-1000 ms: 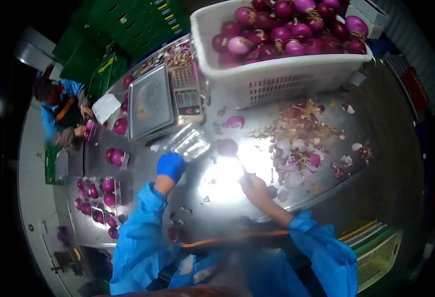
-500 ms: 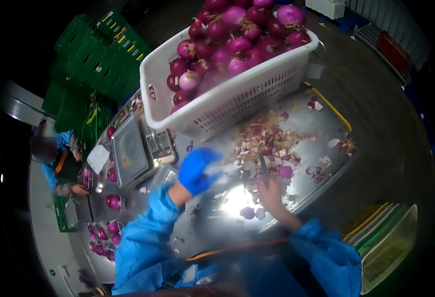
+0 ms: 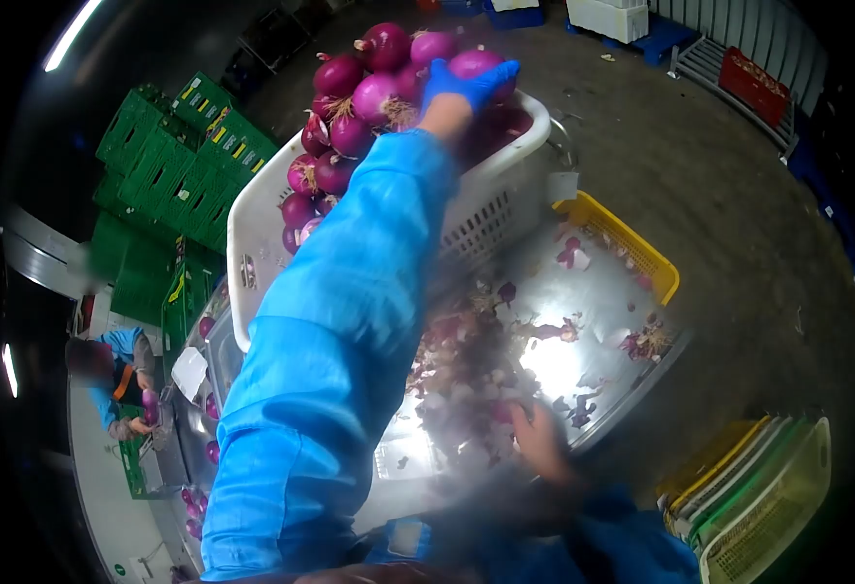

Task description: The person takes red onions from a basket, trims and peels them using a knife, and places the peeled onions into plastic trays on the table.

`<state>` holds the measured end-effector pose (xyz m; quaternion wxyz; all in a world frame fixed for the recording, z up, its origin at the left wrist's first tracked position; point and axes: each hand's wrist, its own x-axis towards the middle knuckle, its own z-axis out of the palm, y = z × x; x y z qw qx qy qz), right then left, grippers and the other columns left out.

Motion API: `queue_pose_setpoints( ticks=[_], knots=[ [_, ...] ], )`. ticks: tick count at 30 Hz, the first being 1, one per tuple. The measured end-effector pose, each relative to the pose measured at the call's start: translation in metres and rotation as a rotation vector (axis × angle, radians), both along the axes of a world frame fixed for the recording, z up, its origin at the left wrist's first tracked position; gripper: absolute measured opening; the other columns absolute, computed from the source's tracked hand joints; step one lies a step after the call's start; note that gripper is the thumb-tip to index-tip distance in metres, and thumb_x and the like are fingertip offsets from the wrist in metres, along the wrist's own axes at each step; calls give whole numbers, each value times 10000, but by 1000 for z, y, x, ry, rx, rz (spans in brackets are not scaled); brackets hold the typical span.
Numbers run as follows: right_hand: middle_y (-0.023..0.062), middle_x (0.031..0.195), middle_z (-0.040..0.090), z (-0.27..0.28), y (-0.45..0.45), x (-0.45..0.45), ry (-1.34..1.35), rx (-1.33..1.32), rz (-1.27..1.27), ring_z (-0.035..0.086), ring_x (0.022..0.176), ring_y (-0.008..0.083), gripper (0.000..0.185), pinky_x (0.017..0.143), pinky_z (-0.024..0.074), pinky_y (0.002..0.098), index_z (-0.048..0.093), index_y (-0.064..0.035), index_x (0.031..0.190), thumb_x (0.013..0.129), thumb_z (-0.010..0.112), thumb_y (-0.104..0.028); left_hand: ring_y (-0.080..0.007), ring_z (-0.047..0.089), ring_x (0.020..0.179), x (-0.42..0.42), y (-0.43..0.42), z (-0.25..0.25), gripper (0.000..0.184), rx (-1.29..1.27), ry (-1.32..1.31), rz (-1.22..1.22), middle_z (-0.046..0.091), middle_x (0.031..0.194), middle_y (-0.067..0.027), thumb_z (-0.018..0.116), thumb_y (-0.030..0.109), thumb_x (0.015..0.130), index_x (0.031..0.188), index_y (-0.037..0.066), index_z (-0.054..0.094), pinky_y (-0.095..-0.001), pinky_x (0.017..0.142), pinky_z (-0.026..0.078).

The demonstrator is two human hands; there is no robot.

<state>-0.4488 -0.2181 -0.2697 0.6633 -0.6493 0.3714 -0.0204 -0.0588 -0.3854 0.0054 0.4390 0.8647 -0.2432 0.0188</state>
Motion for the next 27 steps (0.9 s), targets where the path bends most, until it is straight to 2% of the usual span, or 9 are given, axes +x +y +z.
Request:
queue_pose_setpoints(
  ticks=[3,6,8,12,15,17,19,21,27],
  knots=[
    [146,827,598,-28,-7,-11,-86,-121,-22,563,734,284,281,678,435,365,639,10,1001,942,583,-259,-387,569,1188,4,-6,-3,1157,43,5,-6,548,1318,-243,854,607,542,1413,16,373,-450,988,493],
    [-49,576,473,-42,-6,-12,-198,-189,-91,408,456,48,129,427,323,228,629,-23,922,972,561,-120,-321,609,1091,79,-17,-78,962,-236,-390,-320,573,1249,-209,871,466,622,1338,-4,432,-416,910,522],
    [-47,577,482,-57,-10,-12,-199,-295,-114,419,461,44,126,427,322,226,632,-22,915,962,569,-120,-262,623,1036,8,27,-21,790,-691,319,-410,582,1198,-161,860,359,699,1288,6,469,-378,844,548],
    [-45,625,491,-30,-31,-6,-295,-194,-201,419,484,35,169,430,329,217,620,-26,903,982,549,-158,-249,628,1049,-47,124,-2,524,-703,798,-878,583,1205,-153,697,266,855,1280,37,492,-369,897,537],
    [-48,644,471,56,-47,6,-477,-17,-227,402,506,24,229,448,316,198,634,-16,974,1017,501,-198,-258,572,1163,-139,196,-4,634,-788,964,-666,562,1256,-144,685,313,857,1372,40,435,-419,1042,445],
    [2,658,530,103,-54,10,-419,-233,-97,500,546,82,226,495,388,242,642,-12,1026,1015,497,-184,-268,507,1248,-175,236,-24,763,-738,880,-678,515,1332,-129,714,363,832,1433,41,370,-423,1085,398],
    [101,894,666,152,-53,15,-574,-697,18,659,787,237,199,698,510,330,638,-26,1090,923,600,-127,-242,449,1294,-194,270,-51,946,-634,811,-627,439,1415,-126,810,362,752,1482,37,304,-408,1105,367],
    [117,999,663,179,-46,14,-528,-881,170,663,894,314,286,758,529,364,639,-38,1102,818,659,-63,-242,427,1317,-215,301,-68,999,-517,725,-518,425,1432,-129,849,302,720,1496,36,279,-403,1100,372],
    [50,851,612,185,-7,14,-549,-1238,302,629,719,229,374,617,499,347,658,-102,1081,712,711,-76,-250,448,1304,-270,349,-67,1062,-451,723,-424,431,1426,-133,878,231,695,1511,44,225,-397,1082,388]
  ],
)
